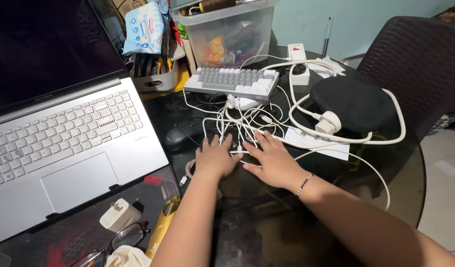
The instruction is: The person untangles and coils several white cables on a glass desk, including a keyboard cable and a power adapter cable. They wrap each cable neatly and place them on the desk surface.
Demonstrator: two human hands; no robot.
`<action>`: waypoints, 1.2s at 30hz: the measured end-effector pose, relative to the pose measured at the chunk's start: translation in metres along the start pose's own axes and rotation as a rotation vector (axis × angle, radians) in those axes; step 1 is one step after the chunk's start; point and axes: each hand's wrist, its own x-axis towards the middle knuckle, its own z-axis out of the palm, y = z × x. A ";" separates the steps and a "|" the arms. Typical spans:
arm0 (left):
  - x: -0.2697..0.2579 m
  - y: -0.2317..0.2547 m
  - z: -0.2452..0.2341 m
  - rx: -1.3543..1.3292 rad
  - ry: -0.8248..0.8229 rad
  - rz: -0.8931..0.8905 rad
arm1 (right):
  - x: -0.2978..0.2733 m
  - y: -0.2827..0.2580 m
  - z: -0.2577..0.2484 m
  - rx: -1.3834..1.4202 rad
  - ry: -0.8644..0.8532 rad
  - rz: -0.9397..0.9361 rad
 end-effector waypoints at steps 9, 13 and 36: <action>-0.004 0.000 0.000 -0.041 0.116 0.010 | 0.001 0.024 0.002 0.328 0.041 0.203; -0.007 0.005 -0.003 -0.080 0.324 0.011 | 0.006 0.035 0.001 0.617 0.332 0.289; 0.003 -0.017 -0.008 -0.199 0.370 0.018 | 0.002 0.092 -0.029 1.036 0.939 0.410</action>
